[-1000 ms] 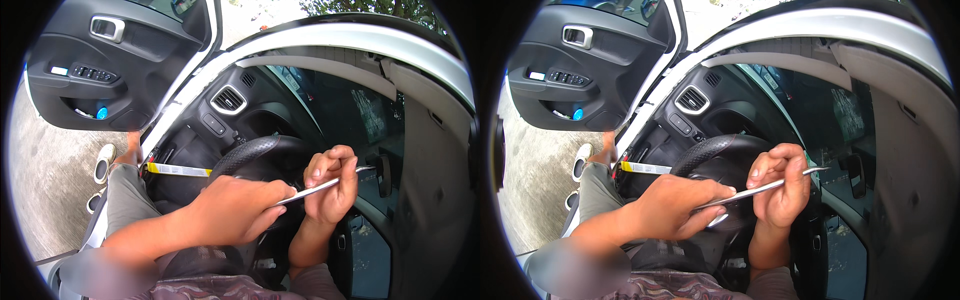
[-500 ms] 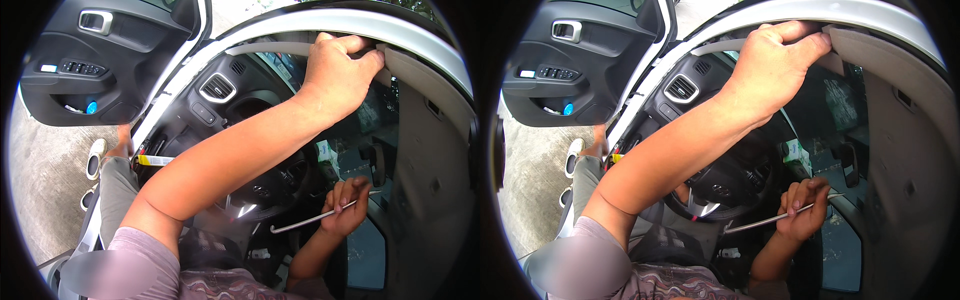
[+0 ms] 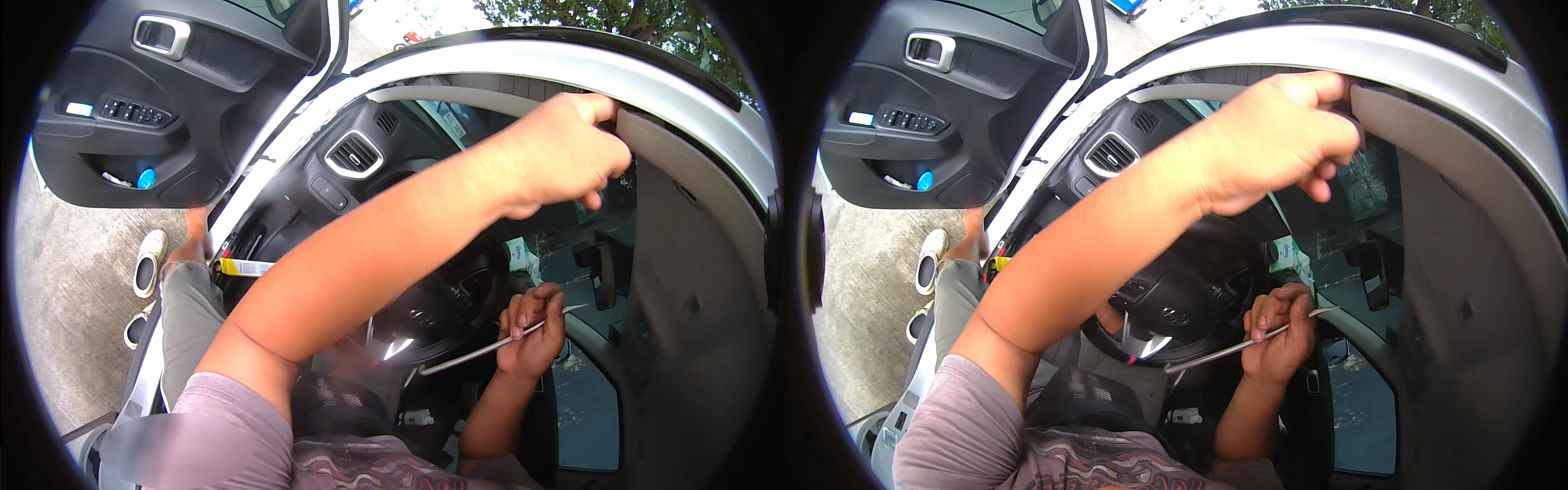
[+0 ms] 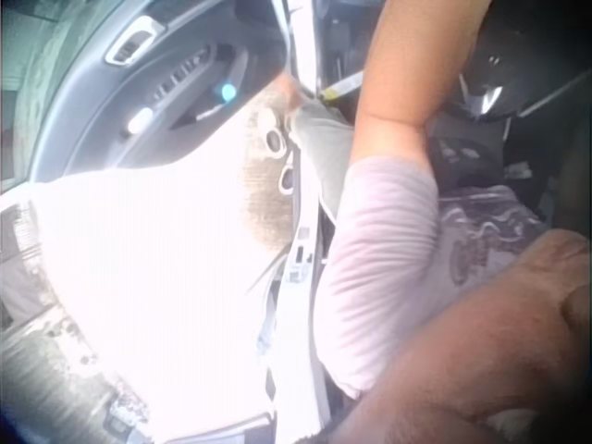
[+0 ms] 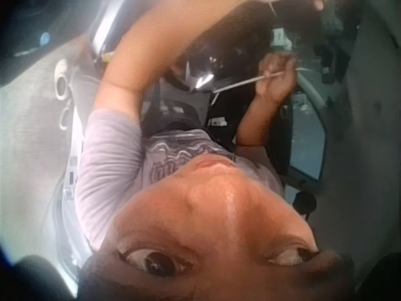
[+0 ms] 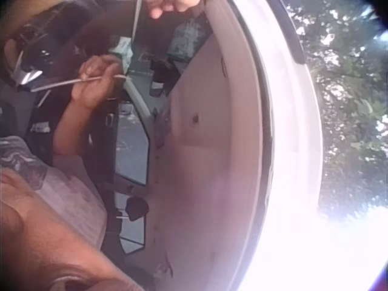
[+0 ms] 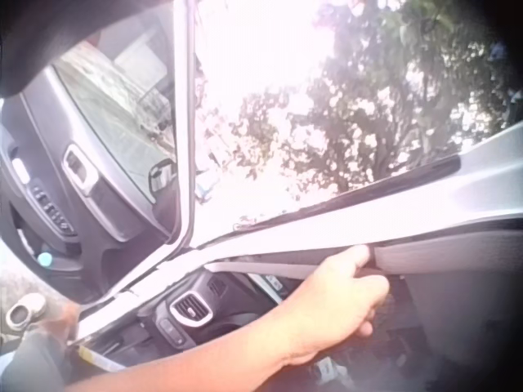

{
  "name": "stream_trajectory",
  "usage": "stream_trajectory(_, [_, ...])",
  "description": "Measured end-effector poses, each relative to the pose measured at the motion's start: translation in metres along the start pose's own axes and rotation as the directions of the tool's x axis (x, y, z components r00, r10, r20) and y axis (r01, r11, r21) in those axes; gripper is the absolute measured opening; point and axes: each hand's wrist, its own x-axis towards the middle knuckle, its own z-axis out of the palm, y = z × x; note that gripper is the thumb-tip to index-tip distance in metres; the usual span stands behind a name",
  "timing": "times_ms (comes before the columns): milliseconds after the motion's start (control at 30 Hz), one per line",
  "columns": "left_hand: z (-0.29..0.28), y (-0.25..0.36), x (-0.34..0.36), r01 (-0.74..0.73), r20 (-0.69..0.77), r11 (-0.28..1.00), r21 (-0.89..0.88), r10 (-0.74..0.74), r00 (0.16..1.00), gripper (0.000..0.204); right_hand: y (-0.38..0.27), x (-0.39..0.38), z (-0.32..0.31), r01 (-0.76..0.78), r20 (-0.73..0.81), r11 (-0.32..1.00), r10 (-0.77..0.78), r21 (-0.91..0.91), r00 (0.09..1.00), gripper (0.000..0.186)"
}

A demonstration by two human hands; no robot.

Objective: The person installs a rearview mirror inside a car using a wrench and a plastic pry tool. They loosen bolts on the roof, remove a trim piece, and attach the mirror to the windshield area.

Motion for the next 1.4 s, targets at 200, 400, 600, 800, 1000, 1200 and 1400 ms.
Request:
stream_trajectory(200, [-0.012,0.008,0.008,0.023,0.090,0.989,0.146,-0.036,0.995,0.038,-0.001,0.003,0.007,0.000,0.019,1.000,0.000,-0.016,1.000,0.035])
stream_trajectory(400, [-0.030,-0.001,-0.005,-0.124,-0.006,0.900,0.417,0.140,0.990,0.051,0.000,0.002,0.010,0.012,0.053,0.999,-0.010,-0.034,0.999,0.034])
stream_trajectory(600, [-0.040,-0.032,-0.011,-0.250,0.017,0.478,0.842,0.439,0.898,0.051,-0.004,0.001,0.009,0.083,0.046,0.982,-0.076,-0.170,0.996,0.037])
stream_trajectory(800, [-0.036,-0.046,-0.011,-0.230,0.015,0.357,0.905,0.513,0.858,0.045,-0.038,0.028,0.018,0.302,0.079,0.830,-0.301,-0.468,0.950,0.051])
stream_trajectory(1000, [-0.036,-0.051,-0.012,-0.241,-0.004,0.360,0.901,0.563,0.827,0.047,-0.073,0.089,0.071,0.450,0.261,0.367,-0.461,-0.814,0.848,0.061])
stream_trajectory(1200, [-0.036,-0.057,-0.009,-0.276,-0.015,0.373,0.886,0.618,0.786,0.042,-0.078,0.123,0.078,0.458,0.334,0.277,-0.397,-0.845,0.855,0.053])
stream_trajectory(1400, [-0.039,-0.059,-0.009,-0.322,-0.010,0.369,0.872,0.671,0.741,0.040,-0.087,0.119,0.076,0.474,0.393,0.184,-0.354,-0.861,0.849,0.047])
